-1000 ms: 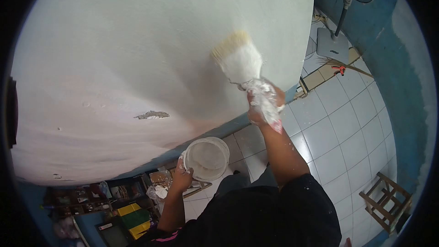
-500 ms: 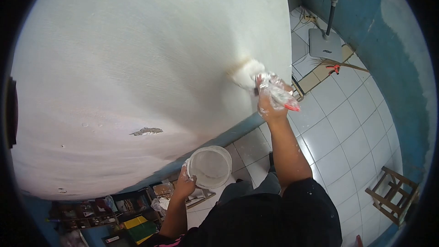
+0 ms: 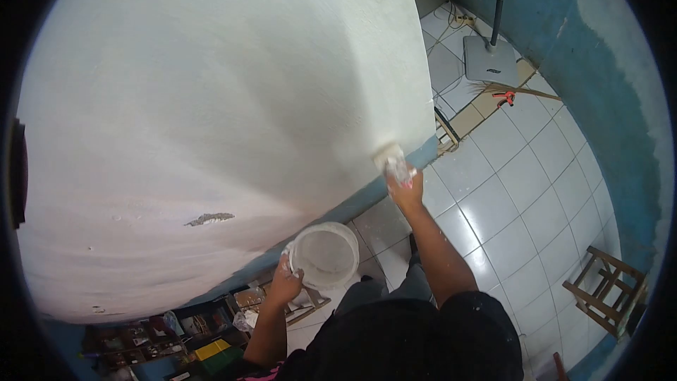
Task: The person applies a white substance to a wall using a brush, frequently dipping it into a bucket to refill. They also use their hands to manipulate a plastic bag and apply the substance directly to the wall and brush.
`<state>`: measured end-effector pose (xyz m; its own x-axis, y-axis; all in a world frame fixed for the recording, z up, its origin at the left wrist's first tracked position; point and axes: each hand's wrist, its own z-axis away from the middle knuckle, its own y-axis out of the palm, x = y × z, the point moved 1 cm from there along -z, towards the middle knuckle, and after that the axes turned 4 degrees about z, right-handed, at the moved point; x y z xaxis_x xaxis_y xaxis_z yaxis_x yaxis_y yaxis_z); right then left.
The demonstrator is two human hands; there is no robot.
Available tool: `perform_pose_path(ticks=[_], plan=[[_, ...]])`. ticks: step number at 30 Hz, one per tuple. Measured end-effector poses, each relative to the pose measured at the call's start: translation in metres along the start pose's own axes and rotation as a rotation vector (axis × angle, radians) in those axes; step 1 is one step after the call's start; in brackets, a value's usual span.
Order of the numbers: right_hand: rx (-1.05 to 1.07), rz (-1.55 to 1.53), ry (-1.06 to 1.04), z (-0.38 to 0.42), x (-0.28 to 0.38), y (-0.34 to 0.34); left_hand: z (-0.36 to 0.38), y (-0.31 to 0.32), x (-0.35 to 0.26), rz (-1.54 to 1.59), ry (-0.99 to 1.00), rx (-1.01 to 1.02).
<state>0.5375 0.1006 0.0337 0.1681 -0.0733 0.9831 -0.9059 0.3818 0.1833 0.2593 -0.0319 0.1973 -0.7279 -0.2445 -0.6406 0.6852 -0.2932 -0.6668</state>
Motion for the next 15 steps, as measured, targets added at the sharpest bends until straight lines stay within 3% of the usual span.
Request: perform_pose_path(ticks=[1,3,4,6,7,9,11,13,15], plan=[[0.033,0.274,-0.340,-0.014,0.038,-0.001,-0.003,-0.001,0.002,-0.030,0.030,-0.007],[-0.306,0.920,-1.072,-0.039,0.114,-0.004,-0.006,0.001,0.021,-0.161,0.079,-0.059],[-0.203,0.665,-0.971,-0.043,0.150,-0.003,-0.008,0.001,0.026,-0.260,0.115,-0.109],[-0.066,0.087,-0.781,-0.050,0.221,-0.002,-0.012,-0.007,0.004,-0.168,0.184,-0.090],[-0.148,-0.074,-0.752,-0.053,0.225,0.006,-0.012,-0.008,0.005,-0.074,0.147,-0.057],[-0.141,0.036,-0.701,-0.053,0.166,0.002,-0.019,-0.009,0.007,0.104,0.096,0.000],[-0.084,0.044,-0.527,-0.046,0.096,0.001,-0.021,-0.012,-0.010,-0.053,0.172,-0.074],[-0.200,-0.204,-0.355,-0.022,-0.002,0.007,-0.023,-0.013,-0.003,-0.116,0.260,-0.062],[-0.095,0.091,-0.007,0.001,-0.018,-0.013,-0.026,-0.016,0.000,-0.080,0.194,-0.020]])
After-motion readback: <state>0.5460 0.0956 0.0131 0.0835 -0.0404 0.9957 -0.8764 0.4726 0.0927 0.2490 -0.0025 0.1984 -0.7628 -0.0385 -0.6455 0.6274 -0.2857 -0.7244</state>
